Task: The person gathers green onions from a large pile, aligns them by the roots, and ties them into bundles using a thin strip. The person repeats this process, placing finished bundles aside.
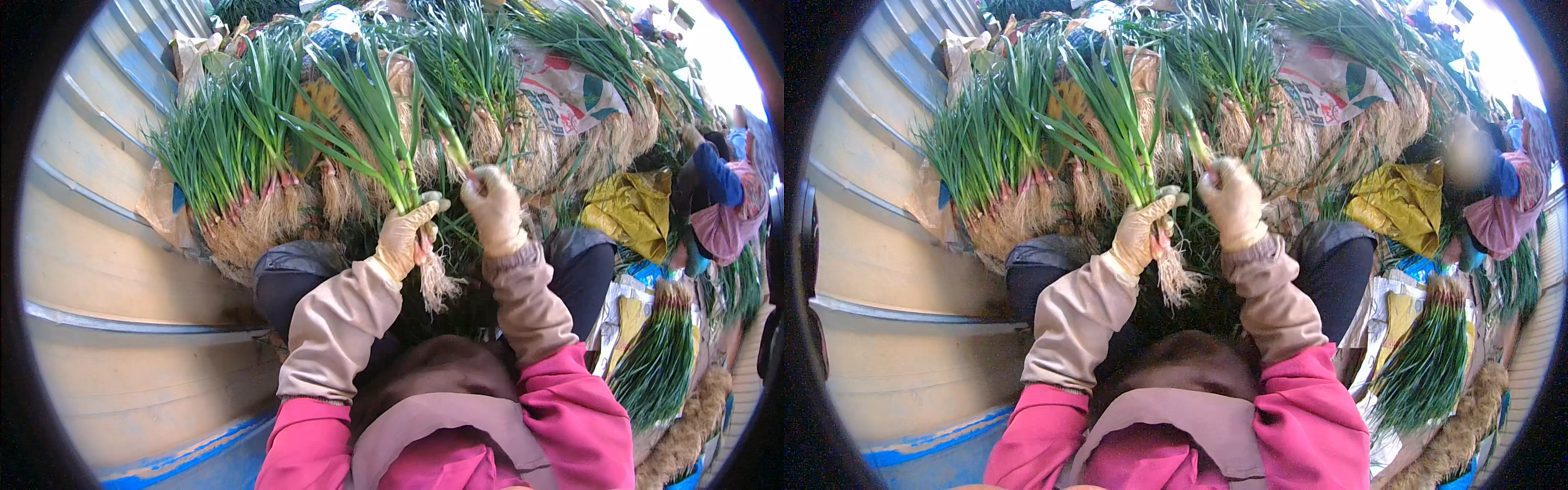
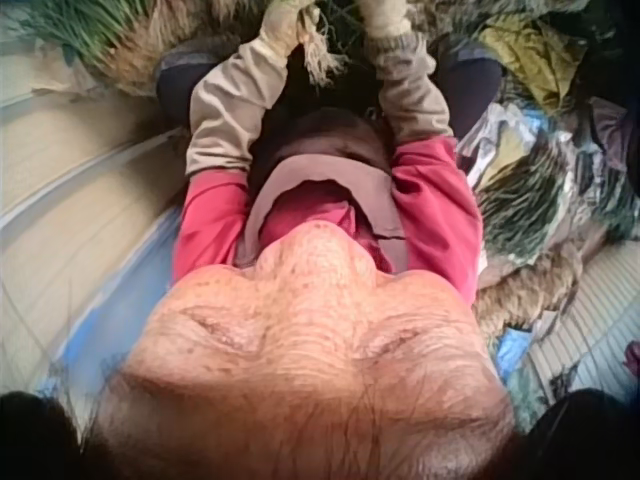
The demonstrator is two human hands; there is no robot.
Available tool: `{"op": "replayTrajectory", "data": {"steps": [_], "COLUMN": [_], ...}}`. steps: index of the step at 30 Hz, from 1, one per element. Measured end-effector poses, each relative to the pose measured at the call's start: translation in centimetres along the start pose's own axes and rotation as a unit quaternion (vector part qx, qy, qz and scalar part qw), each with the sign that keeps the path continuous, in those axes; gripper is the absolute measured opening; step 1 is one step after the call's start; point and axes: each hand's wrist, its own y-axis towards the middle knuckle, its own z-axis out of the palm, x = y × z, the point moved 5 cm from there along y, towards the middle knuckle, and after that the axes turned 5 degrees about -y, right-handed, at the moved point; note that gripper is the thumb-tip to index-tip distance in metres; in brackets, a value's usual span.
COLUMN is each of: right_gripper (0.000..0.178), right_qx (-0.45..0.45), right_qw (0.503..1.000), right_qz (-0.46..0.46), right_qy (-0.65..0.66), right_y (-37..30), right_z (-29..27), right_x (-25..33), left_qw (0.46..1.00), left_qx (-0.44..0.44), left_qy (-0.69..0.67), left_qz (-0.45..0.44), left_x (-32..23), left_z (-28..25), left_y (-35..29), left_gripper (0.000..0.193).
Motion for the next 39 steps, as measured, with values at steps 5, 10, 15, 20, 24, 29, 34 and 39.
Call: {"op": "replayTrajectory", "data": {"steps": [5,10,15,20,24,29,34,39], "right_gripper": [0.023,0.015,0.041,0.026,0.029,0.015,0.017,0.018], "right_qx": [0.159,0.327,0.345,0.302,0.246,0.157,0.419,0.082], "right_qw": [0.975,0.770,0.560,0.438,0.371,0.821,0.878,0.996], "right_qz": [-0.031,0.305,0.284,0.322,0.363,0.277,0.178,0.029], "right_qy": [0.150,0.455,0.697,0.783,0.819,0.474,0.148,0.025], "right_y": [-7.0,-7.3,-5.0,-5.0,-6.4,-4.7,-3.8,5.3], "right_z": [2.3,3.5,9.3,11.2,11.0,10.0,11.5,2.5], "right_x": [1.2,-4.1,-1.4,-0.4,0.4,-1.9,-9.4,-4.6], "left_qw": [0.990,0.995,0.986,0.986,0.987,0.983,0.987,0.988], "left_qx": [-0.054,-0.041,-0.025,-0.006,-0.008,-0.064,-0.029,-0.008], "left_qy": [0.120,0.062,0.081,0.055,0.068,0.142,0.092,-0.012], "left_qz": [-0.051,-0.072,-0.141,-0.158,-0.145,-0.095,-0.132,-0.152], "left_x": [1.3,1.0,0.3,0.2,-0.2,0.0,1.0,0.9], "left_z": [-0.6,0.1,1.3,-0.3,-0.1,0.2,-0.1,1.1], "left_y": [0.4,-0.8,-2.7,-3.4,-4.0,-3.6,-3.4,-4.0], "left_gripper": [0.013,0.018,0.020,0.020,0.021,0.022,0.020,0.030]}}
